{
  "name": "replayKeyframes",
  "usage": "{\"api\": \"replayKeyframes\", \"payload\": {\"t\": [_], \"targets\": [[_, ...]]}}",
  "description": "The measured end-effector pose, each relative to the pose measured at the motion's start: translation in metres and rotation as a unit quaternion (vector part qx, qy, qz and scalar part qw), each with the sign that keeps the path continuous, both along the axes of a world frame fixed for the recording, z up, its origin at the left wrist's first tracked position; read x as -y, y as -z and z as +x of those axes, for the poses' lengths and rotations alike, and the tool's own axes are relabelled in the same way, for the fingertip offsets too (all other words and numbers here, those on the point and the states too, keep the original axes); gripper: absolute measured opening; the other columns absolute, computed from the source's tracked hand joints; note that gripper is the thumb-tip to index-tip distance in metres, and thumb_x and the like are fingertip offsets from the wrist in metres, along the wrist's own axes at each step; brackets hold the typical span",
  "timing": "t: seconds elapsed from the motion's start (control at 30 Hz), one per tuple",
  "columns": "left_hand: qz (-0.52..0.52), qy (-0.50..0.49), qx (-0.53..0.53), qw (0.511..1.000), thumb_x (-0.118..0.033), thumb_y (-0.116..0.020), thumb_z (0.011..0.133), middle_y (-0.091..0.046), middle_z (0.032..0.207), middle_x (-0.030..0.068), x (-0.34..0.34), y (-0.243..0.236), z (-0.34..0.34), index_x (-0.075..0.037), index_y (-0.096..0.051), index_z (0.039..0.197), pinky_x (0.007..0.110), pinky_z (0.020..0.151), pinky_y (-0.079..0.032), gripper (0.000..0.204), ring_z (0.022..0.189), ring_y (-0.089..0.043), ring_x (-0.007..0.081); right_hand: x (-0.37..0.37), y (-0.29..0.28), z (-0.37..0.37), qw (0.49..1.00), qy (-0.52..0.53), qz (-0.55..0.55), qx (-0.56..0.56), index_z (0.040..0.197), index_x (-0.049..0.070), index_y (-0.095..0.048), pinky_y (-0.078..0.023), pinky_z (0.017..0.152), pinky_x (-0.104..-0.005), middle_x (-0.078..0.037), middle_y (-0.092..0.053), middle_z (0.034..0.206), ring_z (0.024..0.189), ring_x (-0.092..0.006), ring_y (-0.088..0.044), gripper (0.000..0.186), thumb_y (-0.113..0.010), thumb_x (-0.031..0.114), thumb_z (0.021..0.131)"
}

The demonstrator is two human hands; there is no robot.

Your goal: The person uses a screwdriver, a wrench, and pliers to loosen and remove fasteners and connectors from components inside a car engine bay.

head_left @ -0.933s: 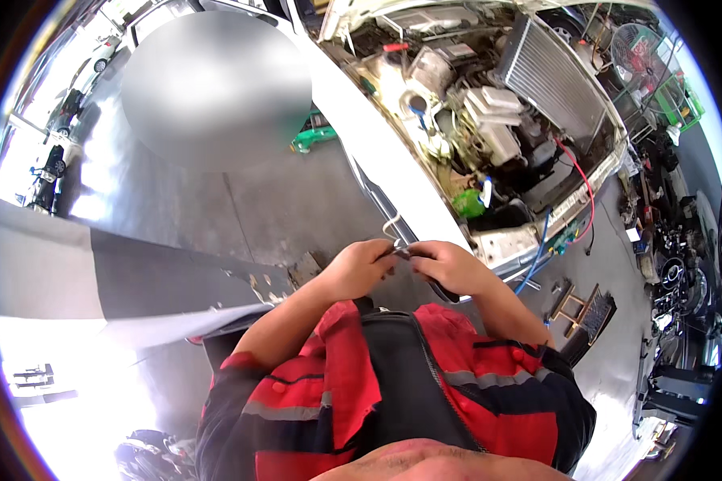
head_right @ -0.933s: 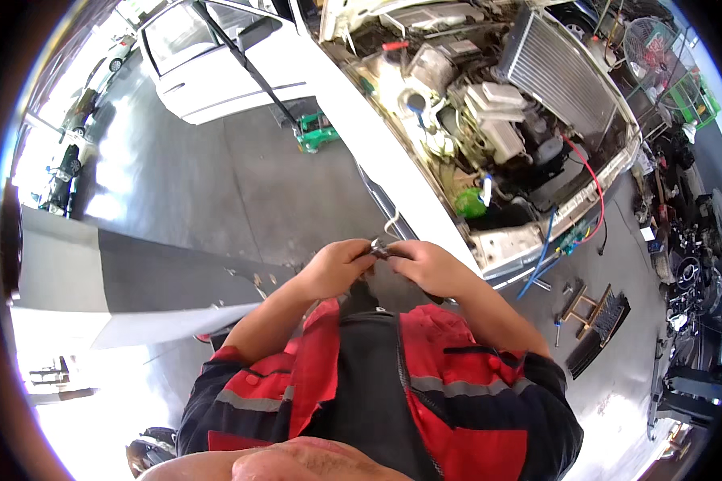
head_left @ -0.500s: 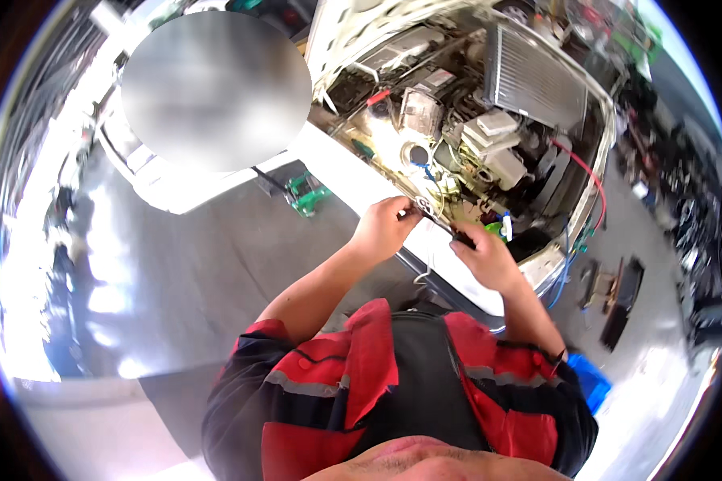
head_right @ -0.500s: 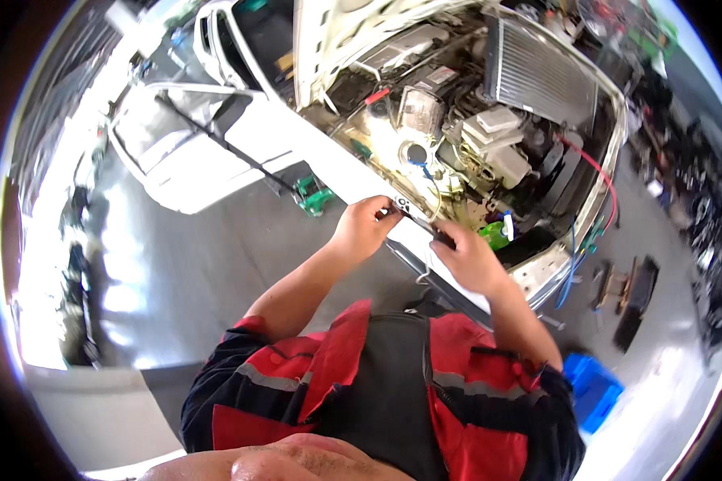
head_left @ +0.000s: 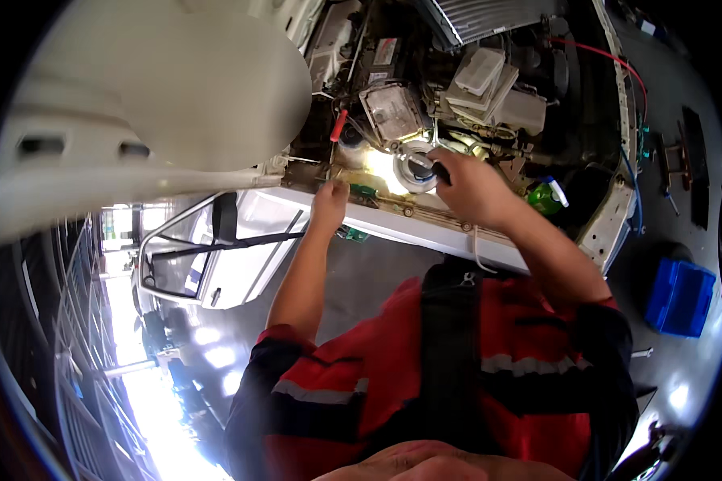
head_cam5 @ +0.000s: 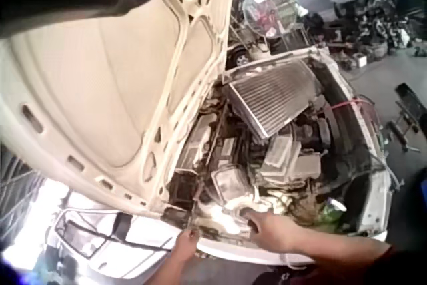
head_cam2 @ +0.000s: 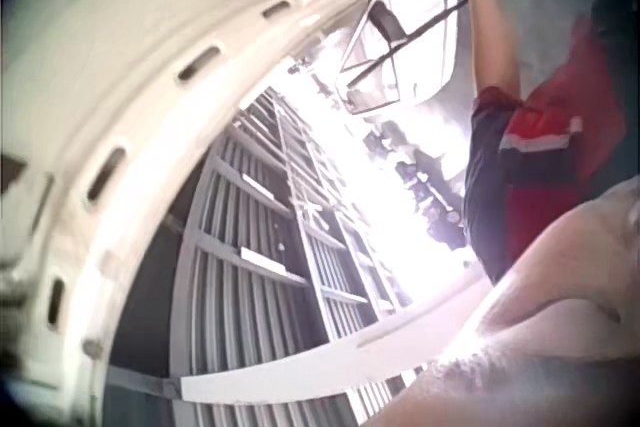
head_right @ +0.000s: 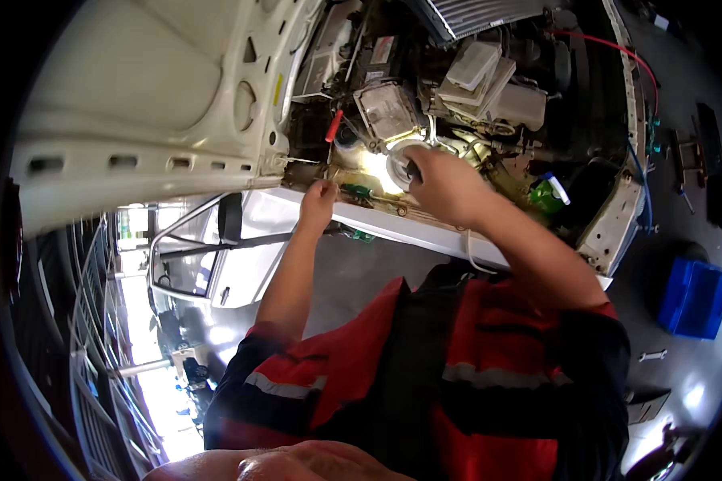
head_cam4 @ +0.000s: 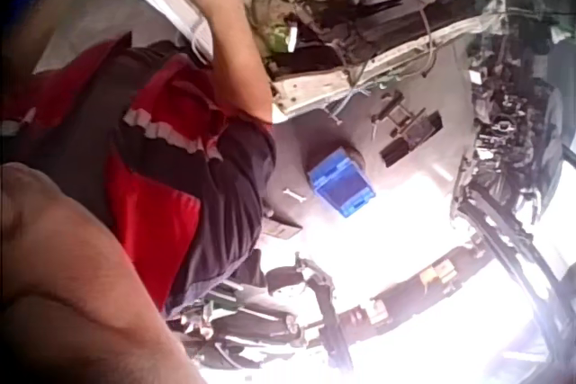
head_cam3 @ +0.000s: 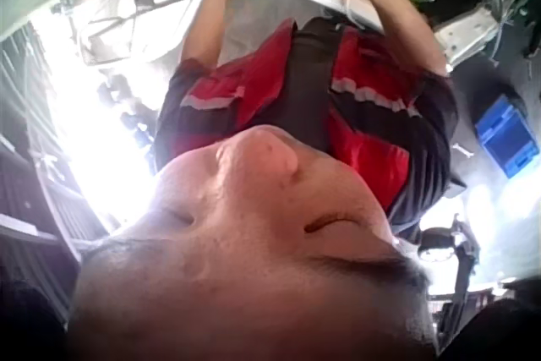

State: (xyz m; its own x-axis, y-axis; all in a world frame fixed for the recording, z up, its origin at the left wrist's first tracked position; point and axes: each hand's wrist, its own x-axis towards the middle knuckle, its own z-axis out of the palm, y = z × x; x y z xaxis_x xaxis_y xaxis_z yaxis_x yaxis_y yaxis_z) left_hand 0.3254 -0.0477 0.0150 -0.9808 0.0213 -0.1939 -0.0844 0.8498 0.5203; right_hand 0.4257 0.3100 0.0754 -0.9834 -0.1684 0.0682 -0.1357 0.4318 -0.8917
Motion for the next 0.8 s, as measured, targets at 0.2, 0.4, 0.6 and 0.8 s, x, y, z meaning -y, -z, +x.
{"api": "replayKeyframes", "payload": {"t": [0.2, 0.4, 0.6, 0.8], "targets": [[0.175, 0.061, -0.07, 0.98, -0.024, -0.058, 0.102, -0.066, 0.089, 0.0033, -0.011, 0.012, -0.139, 0.001, -0.064, 0.113, 0.025, 0.072, -0.048, 0.028, 0.079, -0.06, 0.0097, -0.002, 0.007, -0.1, 0.996, 0.057, 0.075, -0.003, 0.121, 0.0, -0.06, -0.052, 0.087, -0.0486, -0.026, -0.068, 0.099, 0.098, -0.0412, -0.066, 0.039, -0.059, 0.012, 0.084], [0.139, 0.012, -0.117, 0.983, -0.024, -0.063, 0.098, -0.07, 0.112, 0.0139, -0.034, 0.027, -0.285, 0.003, -0.065, 0.12, 0.034, 0.095, -0.047, 0.035, 0.104, -0.065, 0.0232, 0.015, 0.035, -0.257, 0.995, 0.079, 0.017, -0.058, 0.13, 0.004, -0.059, -0.054, 0.077, -0.044, -0.022, -0.07, 0.094, 0.082, -0.036, -0.069, 0.043, -0.06, 0.012, 0.087], [0.201, -0.093, -0.13, 0.967, -0.016, -0.063, 0.095, -0.07, 0.11, 0.0136, -0.032, 0.065, -0.383, 0.005, -0.065, 0.118, 0.032, 0.092, -0.048, 0.031, 0.101, -0.065, 0.0224, 0.051, 0.085, -0.367, 0.985, 0.139, -0.1, -0.013, 0.131, 0.003, -0.059, -0.054, 0.067, -0.0401, -0.017, -0.069, 0.079, 0.068, -0.0264, -0.068, 0.045, -0.058, 0.017, 0.089], [0.099, -0.042, -0.186, 0.977, -0.015, -0.06, 0.095, -0.071, 0.111, 0.0161, -0.052, 0.073, -0.443, 0.003, -0.064, 0.121, 0.034, 0.091, -0.05, 0.032, 0.101, -0.067, 0.0251, 0.068, 0.094, -0.491, 0.995, 0.083, -0.053, -0.011, 0.109, -0.003, -0.065, -0.053, 0.085, -0.0478, -0.025, -0.07, 0.099, 0.095, -0.0431, -0.067, 0.03, -0.06, 0.018, 0.087]]}}
